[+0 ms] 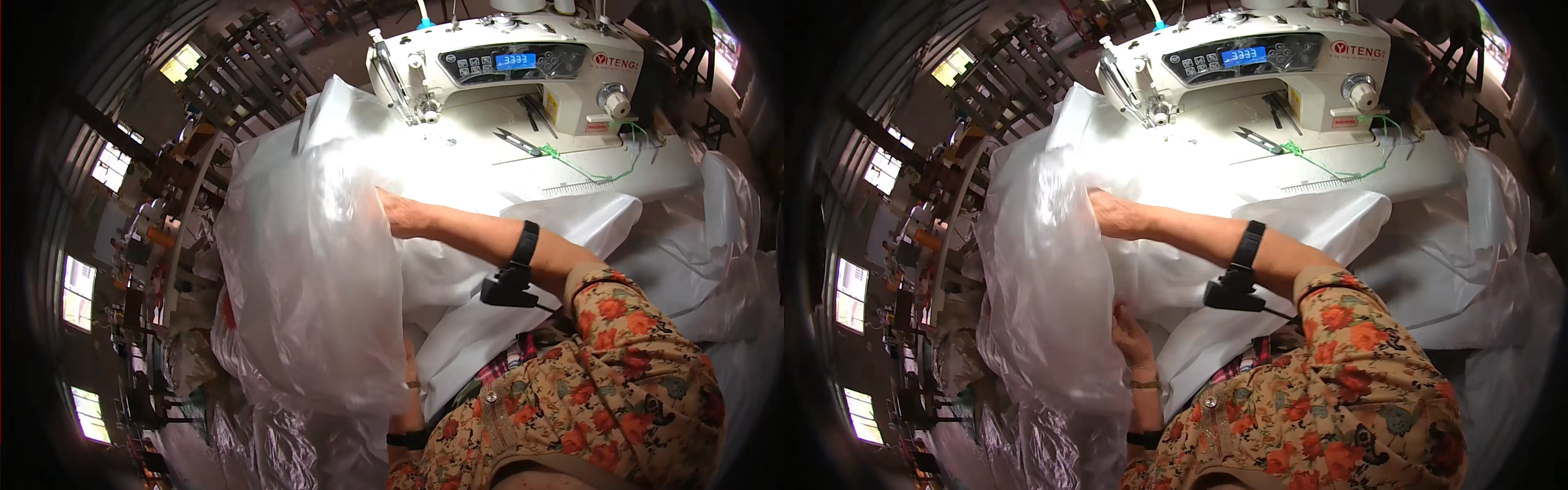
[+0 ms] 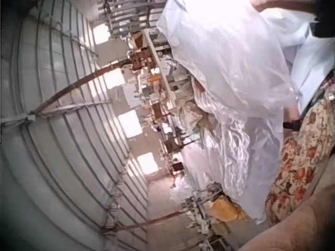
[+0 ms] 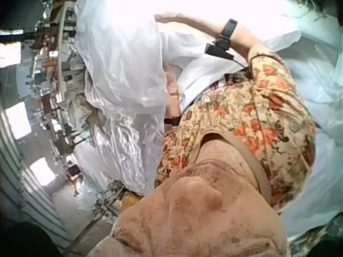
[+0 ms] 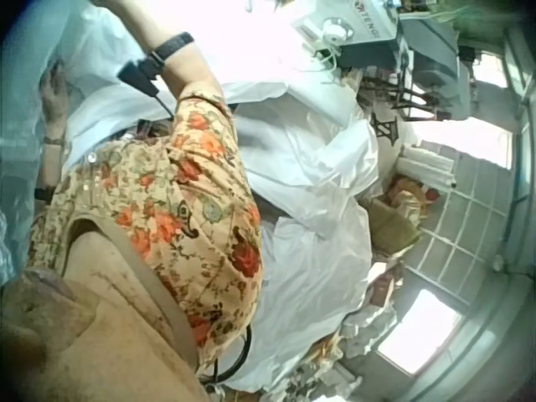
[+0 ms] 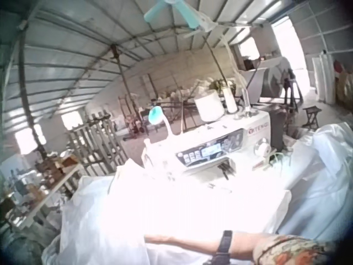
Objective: Sewing large white plastic sheets using an industrial sewing machine.
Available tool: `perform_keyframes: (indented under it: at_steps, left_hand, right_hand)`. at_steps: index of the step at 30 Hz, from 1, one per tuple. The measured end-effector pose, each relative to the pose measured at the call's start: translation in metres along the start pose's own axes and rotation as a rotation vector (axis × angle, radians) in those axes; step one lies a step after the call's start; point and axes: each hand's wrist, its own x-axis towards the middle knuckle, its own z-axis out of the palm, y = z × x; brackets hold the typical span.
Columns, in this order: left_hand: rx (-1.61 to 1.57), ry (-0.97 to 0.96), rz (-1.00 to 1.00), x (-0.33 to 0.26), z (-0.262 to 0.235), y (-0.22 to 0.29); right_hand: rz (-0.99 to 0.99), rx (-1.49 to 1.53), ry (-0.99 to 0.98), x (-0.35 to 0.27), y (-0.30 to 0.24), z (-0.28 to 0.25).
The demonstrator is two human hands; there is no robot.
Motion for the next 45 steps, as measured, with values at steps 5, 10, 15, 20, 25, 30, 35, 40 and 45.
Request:
perform_keyframes:
  at_steps: [5,10,15,20,25,30,35,40,45]
  left_hand:
    - [0.008,0.009,-0.026,0.023,0.002,-0.02]
    - [0.017,0.016,-0.032,0.058,0.005,-0.038]
    - [0.021,0.018,-0.059,0.086,0.01,-0.054]
    - [0.059,0.02,-0.114,0.101,0.0,-0.074]
    - [0.093,-0.009,-0.12,0.118,-0.022,-0.081]
    - [0.111,-0.098,-0.087,0.136,-0.035,-0.075]
    - [0.129,-0.215,-0.039,0.163,-0.037,-0.065]
    - [0.15,-0.335,-0.007,0.2,-0.032,-0.063]
    - [0.207,-0.457,0.062,0.258,-0.031,-0.03]
  right_hand:
    - [0.463,-0.032,-0.306,-0.036,0.034,-0.008]
    - [-0.09,-0.457,-0.129,-0.047,0.016,-0.02]
    - [0.419,-0.184,-0.581,-0.036,0.001,-0.031]
    - [0.373,-0.042,-0.449,-0.042,0.001,-0.029]
    - [0.166,-0.28,-0.388,-0.043,0.004,-0.026]
    - [0.155,-0.258,-0.361,-0.042,0.012,-0.019]
    - [0.165,-0.211,-0.32,-0.055,0.02,-0.014]
    - [0.166,-0.095,-0.168,-0.049,0.024,0.008]
    - [0.144,-0.222,0.136,-0.046,-0.007,0.058]
